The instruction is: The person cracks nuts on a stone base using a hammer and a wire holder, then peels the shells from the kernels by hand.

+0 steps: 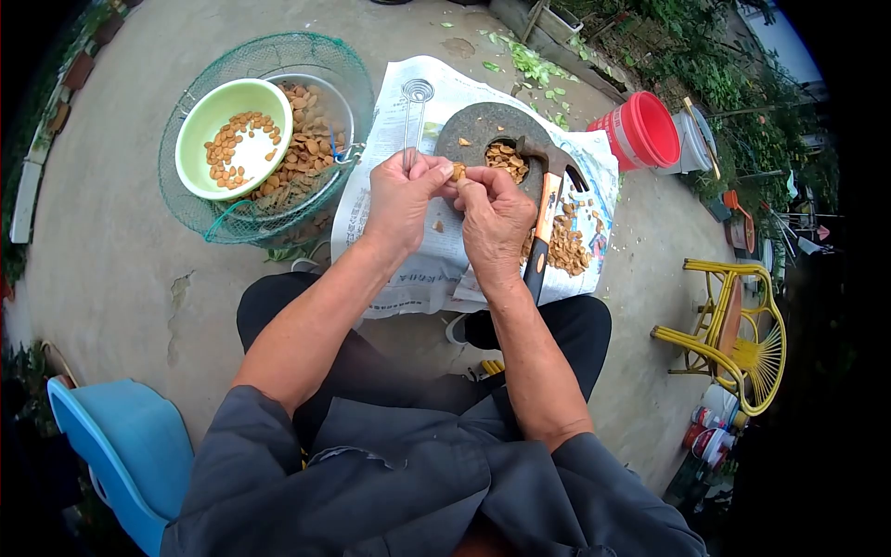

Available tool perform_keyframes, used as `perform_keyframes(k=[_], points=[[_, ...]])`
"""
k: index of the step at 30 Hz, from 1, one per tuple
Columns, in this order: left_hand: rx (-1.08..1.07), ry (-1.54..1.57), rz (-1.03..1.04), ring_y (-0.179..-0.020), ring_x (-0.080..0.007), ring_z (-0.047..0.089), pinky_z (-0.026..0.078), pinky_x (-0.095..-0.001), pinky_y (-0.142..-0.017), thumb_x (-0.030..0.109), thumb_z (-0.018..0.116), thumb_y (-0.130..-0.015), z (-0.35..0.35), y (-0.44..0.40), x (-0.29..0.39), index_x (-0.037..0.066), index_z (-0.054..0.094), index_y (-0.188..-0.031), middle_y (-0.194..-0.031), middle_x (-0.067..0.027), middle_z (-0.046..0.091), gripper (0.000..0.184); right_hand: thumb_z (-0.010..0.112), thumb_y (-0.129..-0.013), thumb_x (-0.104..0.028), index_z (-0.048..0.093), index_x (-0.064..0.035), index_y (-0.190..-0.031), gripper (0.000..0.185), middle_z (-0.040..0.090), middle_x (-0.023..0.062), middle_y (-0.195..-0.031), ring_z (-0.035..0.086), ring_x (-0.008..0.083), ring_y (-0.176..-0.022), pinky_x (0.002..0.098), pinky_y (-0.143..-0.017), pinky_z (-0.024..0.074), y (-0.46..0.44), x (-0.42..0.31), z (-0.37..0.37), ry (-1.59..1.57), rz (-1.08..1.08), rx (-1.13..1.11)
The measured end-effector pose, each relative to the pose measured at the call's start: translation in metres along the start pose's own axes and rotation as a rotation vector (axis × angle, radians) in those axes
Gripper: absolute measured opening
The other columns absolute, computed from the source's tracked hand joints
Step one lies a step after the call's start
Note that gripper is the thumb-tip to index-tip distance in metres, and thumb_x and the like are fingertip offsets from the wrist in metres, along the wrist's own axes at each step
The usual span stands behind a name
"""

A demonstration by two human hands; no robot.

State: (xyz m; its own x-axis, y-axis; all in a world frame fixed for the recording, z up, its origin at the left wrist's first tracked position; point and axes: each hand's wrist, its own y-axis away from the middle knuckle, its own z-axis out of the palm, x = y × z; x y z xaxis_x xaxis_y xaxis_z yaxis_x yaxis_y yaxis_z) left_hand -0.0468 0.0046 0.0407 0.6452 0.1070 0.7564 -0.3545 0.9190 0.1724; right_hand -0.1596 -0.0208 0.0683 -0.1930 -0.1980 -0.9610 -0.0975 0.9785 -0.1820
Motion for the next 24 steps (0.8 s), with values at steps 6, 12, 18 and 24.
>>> perform_keyframes(k=[6, 12, 18, 24], points=[[-0.029, -0.043, 0.063, -0.07, -0.0125, 0.065, 0.056, -0.0253, -0.066, -0.001, 0.067, -0.088, 0.005, 0.001, 0.001, -0.001, 0.06, -0.086, -0.084, -0.0093, 0.067, 0.007, 0.065, -0.087, -0.007, 0.069, 0.0006, -0.085, 0.008, 0.06, -0.0002, -0.063, 0.051, 0.0043, -0.055, 0.0193, -0.048, 0.0366, -0.008, -0.012, -0.01, -0.154, 0.255, -0.115], [-0.092, -0.116, 0.027, -0.073, -0.0144, 0.066, 0.058, -0.0281, -0.07, 0.001, 0.072, -0.086, 0.005, 0.001, 0.004, -0.002, 0.061, -0.087, -0.088, -0.0102, 0.068, 0.011, 0.065, -0.084, -0.011, 0.069, 0.0031, -0.079, 0.016, 0.06, 0.0013, -0.061, 0.052, 0.0059, -0.054, 0.0234, -0.05, 0.0411, -0.013, -0.006, -0.023, -0.093, 0.181, -0.17], [-0.168, -0.177, -0.002, -0.075, -0.0133, 0.065, 0.058, -0.028, -0.071, 0.0, 0.072, -0.085, 0.008, 0.001, 0.008, 0.005, 0.056, -0.077, -0.093, -0.0112, 0.068, 0.019, 0.064, -0.082, -0.009, 0.066, 0.0029, -0.076, 0.014, 0.062, 0.0091, -0.06, 0.058, 0.015, -0.055, 0.0303, -0.053, 0.0454, -0.02, -0.005, -0.033, 0.199, -0.087, -0.212], [-0.064, 0.067, -0.129, -0.077, -0.0141, 0.065, 0.057, -0.0292, -0.073, -0.003, 0.071, -0.085, 0.008, 0.006, 0.004, 0.008, 0.051, -0.073, -0.094, -0.012, 0.068, 0.026, 0.063, -0.082, -0.009, 0.065, 0.0024, -0.075, 0.013, 0.062, 0.0103, -0.061, 0.059, 0.0166, -0.055, 0.0312, -0.054, 0.0461, -0.007, -0.004, -0.023, 0.141, -0.101, -0.087]])
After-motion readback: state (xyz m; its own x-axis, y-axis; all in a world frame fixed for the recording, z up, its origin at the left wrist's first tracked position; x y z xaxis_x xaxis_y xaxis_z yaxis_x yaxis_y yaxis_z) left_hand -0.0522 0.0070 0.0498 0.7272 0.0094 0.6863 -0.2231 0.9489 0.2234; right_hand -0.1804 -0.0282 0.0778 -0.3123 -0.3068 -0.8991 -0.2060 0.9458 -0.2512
